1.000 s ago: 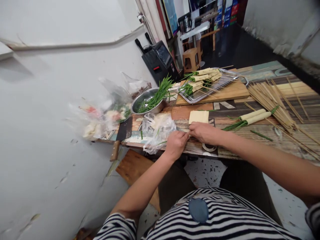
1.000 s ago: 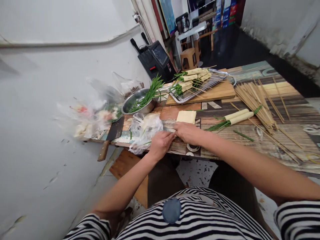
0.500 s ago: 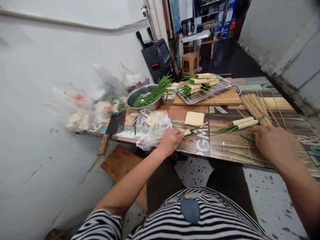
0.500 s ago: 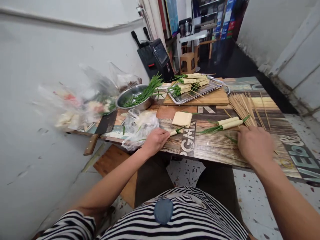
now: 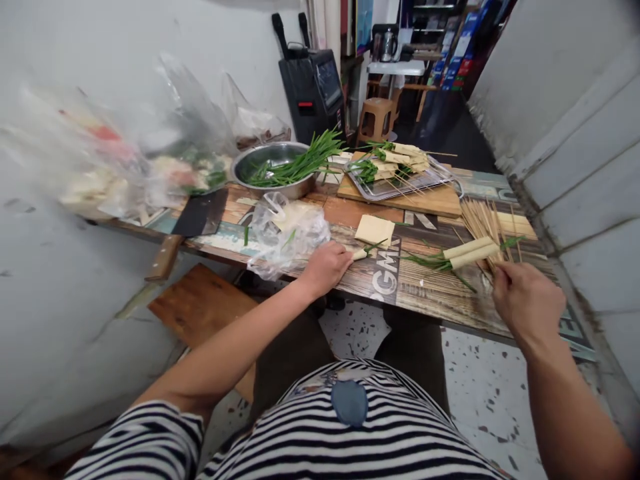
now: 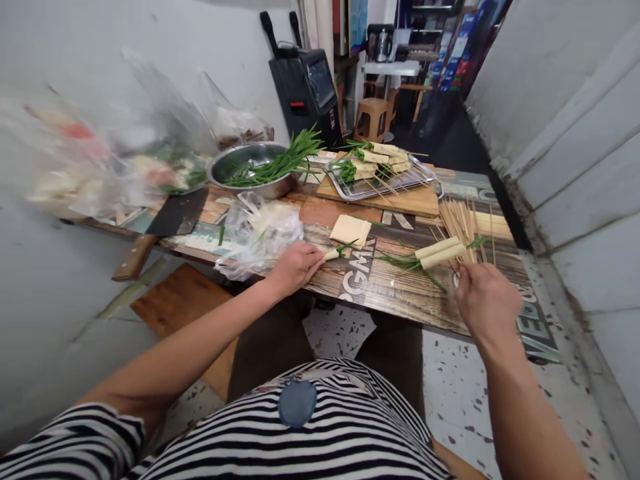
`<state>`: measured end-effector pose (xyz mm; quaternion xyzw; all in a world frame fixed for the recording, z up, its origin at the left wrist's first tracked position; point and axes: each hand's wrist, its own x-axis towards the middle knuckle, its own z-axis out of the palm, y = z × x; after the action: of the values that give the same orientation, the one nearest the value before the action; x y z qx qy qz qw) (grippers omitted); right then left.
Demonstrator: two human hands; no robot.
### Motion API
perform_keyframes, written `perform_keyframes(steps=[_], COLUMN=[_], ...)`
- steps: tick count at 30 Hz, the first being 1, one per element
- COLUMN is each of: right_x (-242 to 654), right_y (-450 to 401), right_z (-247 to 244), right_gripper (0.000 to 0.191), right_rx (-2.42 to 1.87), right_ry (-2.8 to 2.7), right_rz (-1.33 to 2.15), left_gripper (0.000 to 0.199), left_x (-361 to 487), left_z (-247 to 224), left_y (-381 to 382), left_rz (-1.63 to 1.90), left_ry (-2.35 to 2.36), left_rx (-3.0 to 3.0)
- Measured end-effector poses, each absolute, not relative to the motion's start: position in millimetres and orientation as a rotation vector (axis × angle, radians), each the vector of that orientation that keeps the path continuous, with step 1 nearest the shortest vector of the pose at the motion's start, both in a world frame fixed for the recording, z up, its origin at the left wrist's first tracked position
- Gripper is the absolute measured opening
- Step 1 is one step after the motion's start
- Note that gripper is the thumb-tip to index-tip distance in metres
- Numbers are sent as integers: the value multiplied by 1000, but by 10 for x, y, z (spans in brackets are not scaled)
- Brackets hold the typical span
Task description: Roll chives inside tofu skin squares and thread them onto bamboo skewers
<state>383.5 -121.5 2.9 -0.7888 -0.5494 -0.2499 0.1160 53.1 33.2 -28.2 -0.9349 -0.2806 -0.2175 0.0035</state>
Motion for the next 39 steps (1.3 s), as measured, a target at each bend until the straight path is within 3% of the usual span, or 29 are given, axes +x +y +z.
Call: perform_keyframes(steps=[5,9,14,20,39], right_x=[3471,3036,2585,2538,2618], right_y=[-1437,-1483,-1379,-1387,-1419], right_z=[399,548,78,-346,-210], right_gripper=[21,16,14,21,30], right_rx=[-1863,-1700,-1519,-1699,-1893], right_ry=[-1630,-1595,-1738,-1842,-1952], right_rz=[-902,-648,-179,-91,2], left_gripper=[26,25,25,28,26], left_x=[626,662,658,681,675], left_z=[-286,-294,-286,-246,-248], left_y=[269,271,275,247,286], left_rz=[-690,-681,-686,-623,-676], left_ry=[-915,-961,-1009,-1019,-1000], left_rx=[-2917,-2936,-2941,-2924,-2983])
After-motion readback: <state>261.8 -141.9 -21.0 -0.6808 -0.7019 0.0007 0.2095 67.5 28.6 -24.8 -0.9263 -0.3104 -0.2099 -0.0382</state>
